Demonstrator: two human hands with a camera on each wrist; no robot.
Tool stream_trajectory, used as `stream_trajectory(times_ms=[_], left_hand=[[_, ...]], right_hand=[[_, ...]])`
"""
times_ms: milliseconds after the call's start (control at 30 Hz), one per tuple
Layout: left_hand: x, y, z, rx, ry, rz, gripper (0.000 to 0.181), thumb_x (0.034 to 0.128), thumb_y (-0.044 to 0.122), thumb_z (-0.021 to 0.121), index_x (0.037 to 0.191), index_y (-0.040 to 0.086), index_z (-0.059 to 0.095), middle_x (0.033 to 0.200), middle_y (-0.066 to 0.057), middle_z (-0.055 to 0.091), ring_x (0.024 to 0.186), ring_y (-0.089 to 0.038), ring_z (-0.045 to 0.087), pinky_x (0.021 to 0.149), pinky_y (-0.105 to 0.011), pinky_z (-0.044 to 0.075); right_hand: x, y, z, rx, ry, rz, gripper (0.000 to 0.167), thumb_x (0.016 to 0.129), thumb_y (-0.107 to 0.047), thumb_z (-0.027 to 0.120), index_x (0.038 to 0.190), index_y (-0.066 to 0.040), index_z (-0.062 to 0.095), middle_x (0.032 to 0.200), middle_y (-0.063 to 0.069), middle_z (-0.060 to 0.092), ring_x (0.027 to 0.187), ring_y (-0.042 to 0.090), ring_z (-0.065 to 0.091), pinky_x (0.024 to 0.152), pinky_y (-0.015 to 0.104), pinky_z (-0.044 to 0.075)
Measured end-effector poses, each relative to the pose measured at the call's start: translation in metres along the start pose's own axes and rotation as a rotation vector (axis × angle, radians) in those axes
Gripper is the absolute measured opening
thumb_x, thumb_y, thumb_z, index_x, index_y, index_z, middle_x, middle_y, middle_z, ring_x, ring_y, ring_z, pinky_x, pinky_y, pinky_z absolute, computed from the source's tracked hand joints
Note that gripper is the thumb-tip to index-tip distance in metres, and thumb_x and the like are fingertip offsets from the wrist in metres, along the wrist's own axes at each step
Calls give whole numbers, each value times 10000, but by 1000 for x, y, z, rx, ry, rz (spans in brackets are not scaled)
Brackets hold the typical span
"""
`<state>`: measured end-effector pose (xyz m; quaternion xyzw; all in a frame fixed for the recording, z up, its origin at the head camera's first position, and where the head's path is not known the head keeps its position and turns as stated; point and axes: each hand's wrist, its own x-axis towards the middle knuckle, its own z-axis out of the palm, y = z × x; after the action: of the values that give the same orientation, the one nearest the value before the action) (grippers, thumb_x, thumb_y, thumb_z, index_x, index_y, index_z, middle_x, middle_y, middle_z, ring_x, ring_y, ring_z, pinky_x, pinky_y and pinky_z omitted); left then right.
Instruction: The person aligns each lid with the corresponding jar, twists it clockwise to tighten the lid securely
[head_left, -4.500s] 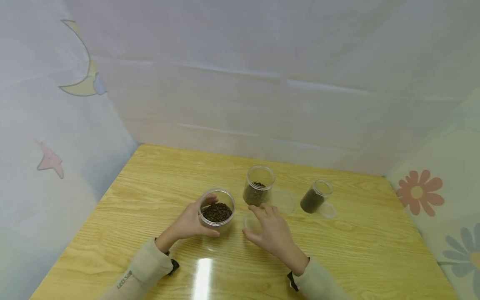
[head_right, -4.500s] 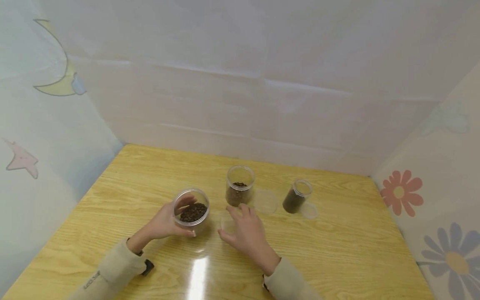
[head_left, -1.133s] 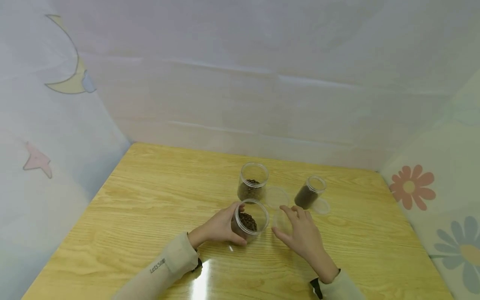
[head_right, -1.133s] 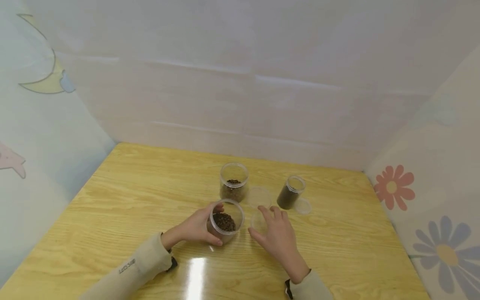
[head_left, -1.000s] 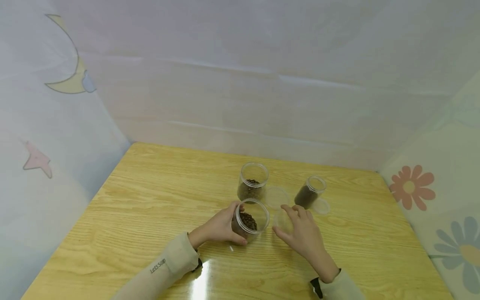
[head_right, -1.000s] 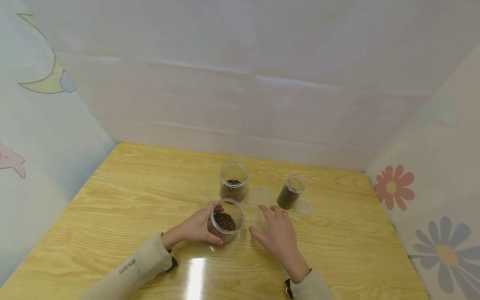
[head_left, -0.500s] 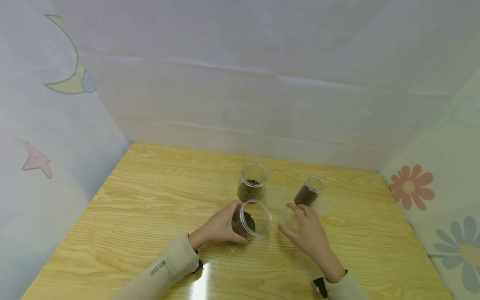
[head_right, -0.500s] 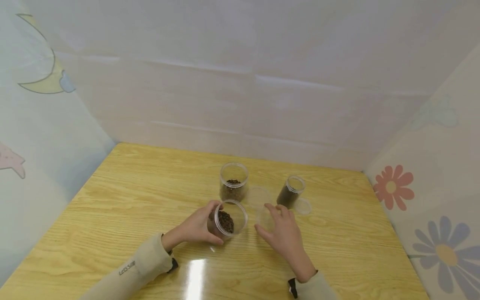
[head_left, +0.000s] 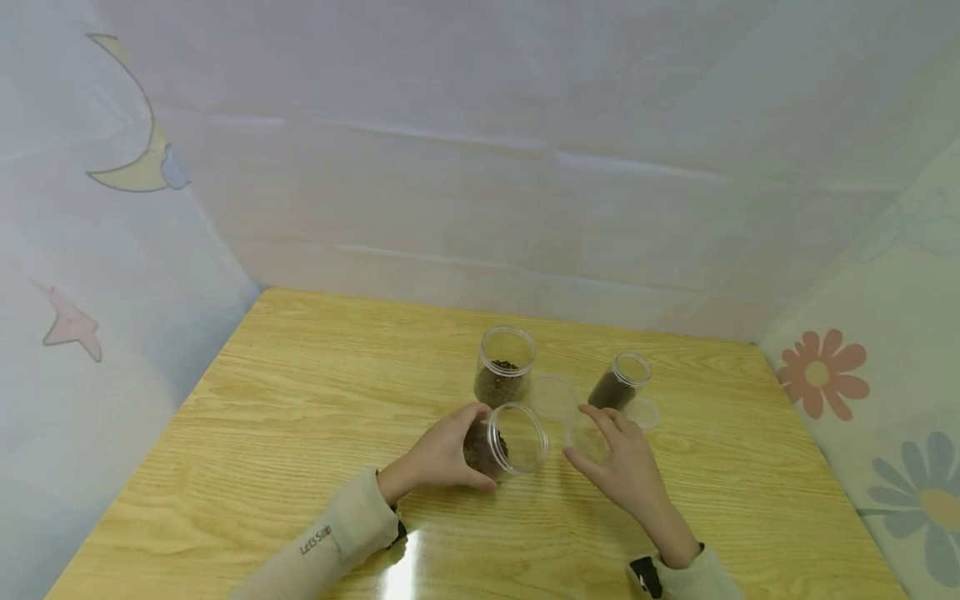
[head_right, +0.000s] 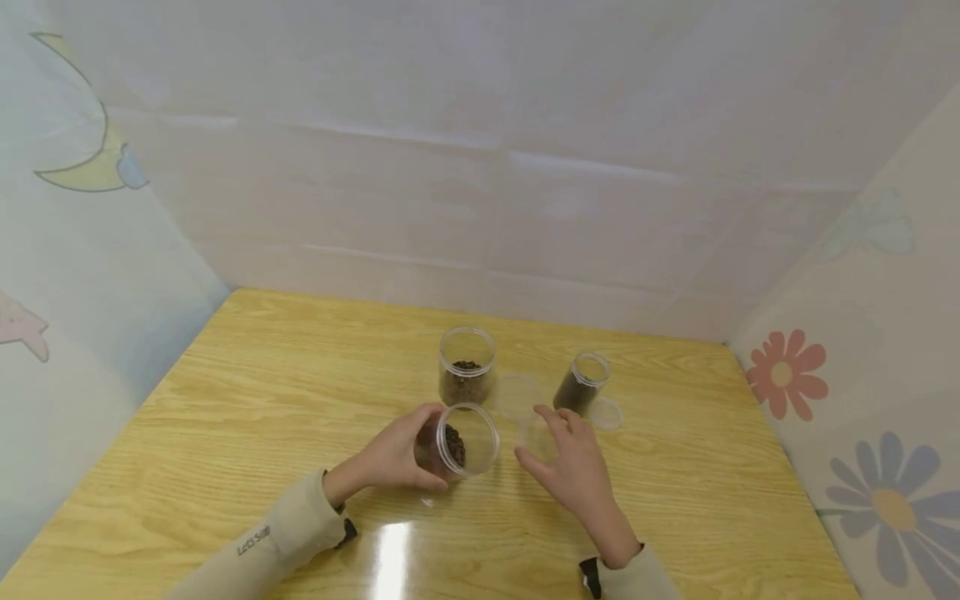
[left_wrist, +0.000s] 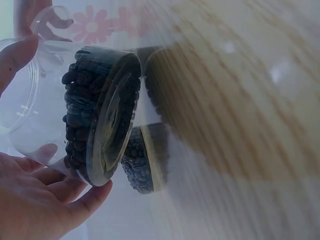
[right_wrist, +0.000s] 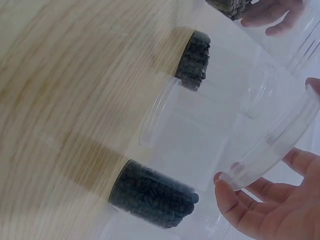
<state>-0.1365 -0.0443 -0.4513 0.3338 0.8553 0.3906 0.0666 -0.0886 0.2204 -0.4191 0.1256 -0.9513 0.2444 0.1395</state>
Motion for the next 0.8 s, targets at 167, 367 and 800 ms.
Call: stream_trajectory(times_ms=[167,367,800], left_hand=[[0,0,0,63,22,17,841,588,357,849,1250,71,415,1164,-47,527,1068,-190,505,898,-366,429],[0,1,1,90,33,37,842,595,362,841,1260,51,429,1169,-80,537,1067,-204,505,898,-377,428],[-2,5,2,138,21,23,852,617,376,825,1300,72,415,1210,-76,528,1104,-220,496,918,-394,421]], right_hand=[[0,0,-1,28,-3,13,587,735,-267,748,1237,-55,530,1147,205,526,984,404,512,740,582,442],[0,-1,-5,52,6,0,590,734,-249,751,1244,-63,521,1181,211,512,1022,419,494,746,616,428],[0,-5,-6,146,53,-94,597,722,-194,756,1252,-74,510,1211,162,489,1058,362,471,734,598,438]])
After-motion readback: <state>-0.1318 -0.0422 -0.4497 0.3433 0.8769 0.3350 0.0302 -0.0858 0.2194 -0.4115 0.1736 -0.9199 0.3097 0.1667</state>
